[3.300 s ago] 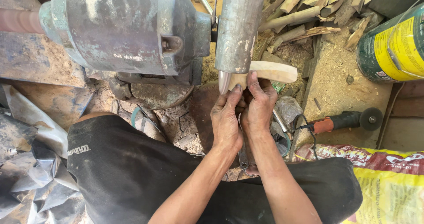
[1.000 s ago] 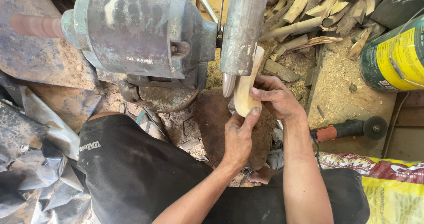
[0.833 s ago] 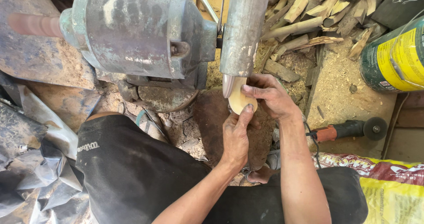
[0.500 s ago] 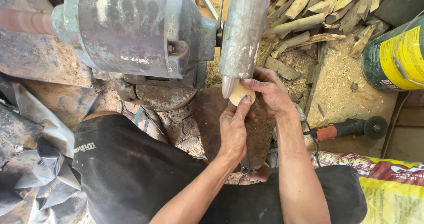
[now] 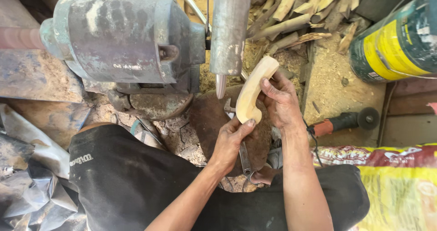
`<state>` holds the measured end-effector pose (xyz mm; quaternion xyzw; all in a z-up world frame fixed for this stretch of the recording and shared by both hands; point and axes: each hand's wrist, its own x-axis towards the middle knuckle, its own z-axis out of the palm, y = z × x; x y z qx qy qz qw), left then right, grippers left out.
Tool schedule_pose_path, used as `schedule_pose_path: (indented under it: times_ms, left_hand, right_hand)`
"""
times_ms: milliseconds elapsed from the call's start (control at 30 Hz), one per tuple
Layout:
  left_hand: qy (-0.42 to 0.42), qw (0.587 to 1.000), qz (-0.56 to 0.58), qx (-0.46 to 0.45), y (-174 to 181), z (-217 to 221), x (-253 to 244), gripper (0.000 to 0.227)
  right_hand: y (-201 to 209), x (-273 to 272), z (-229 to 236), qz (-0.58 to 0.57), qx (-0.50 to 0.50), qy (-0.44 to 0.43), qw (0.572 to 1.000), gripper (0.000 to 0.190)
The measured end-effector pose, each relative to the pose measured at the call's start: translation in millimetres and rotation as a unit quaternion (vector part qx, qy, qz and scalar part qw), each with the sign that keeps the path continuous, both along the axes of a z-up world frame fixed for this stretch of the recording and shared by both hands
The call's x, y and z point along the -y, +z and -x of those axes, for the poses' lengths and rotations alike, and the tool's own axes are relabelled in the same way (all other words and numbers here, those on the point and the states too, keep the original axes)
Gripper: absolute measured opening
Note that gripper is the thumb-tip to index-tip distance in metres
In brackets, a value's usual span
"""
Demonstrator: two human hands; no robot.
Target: The person uses a bench grinder to smooth and shape a curved wooden piece. They hold the wood with both hands, rotating it against the spinning wheel to even the surface, then briefly wipe it with a cloth.
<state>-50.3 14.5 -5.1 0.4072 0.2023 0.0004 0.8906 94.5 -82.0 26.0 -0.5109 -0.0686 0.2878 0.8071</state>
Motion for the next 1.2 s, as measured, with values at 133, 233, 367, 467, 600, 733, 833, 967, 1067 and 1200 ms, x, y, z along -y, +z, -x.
schedule_pose_path:
  times_ms: [133, 233, 367, 467, 600, 733, 833, 967, 1067, 1200]
  left_hand:
    - [-0.043, 0.998, 0.019, -0.037, 10, 25, -8, 0.065]
    - [-0.038, 0.997, 0.071, -0.007, 17, 38, -17, 0.071]
    - [-0.049, 0.995, 0.09, 0.002, 25, 37, -15, 0.058]
    - [-0.09, 0.996, 0.015, -0.001, 29, 38, -6, 0.051]
    - [-0.144, 0.989, 0.023, -0.023, 25, 41, 15, 0.057]
    - [-0.178, 0.979, 0.09, -0.026, 7, 51, 24, 0.058]
    - [-0.189, 0.98, 0.045, -0.039, -5, 53, 29, 0.041]
    - [-0.207, 0.974, 0.091, 0.005, 6, 62, 40, 0.033]
    - [-0.226, 0.966, 0.111, 0.049, 34, 67, 66, 0.04]
    - [-0.253, 0.965, 0.024, 0.064, 72, 78, 106, 0.052]
  right_hand:
    - [5, 21, 17, 0.028, 0.014, 0.004, 1.0, 0.056]
    - [6, 35, 30, 0.046, 0.018, 0.021, 0.999, 0.056]
    - [12, 47, 48, 0.074, 0.06, 0.036, 0.995, 0.052]
    - [24, 54, 59, 0.236, 0.152, 0.046, 0.959, 0.045]
    - [28, 74, 86, 0.392, 0.329, 0.047, 0.858, 0.045]
    - [36, 77, 118, 0.508, 0.298, 0.075, 0.805, 0.052]
    - [52, 80, 126, 0.517, 0.312, 0.062, 0.795, 0.061]
    - [69, 107, 145, 0.478, 0.304, -0.027, 0.823, 0.068]
    - [76, 140, 172, 0.358, 0.266, -0.138, 0.884, 0.059]
    - [72, 173, 206, 0.189, 0.219, -0.266, 0.92, 0.042]
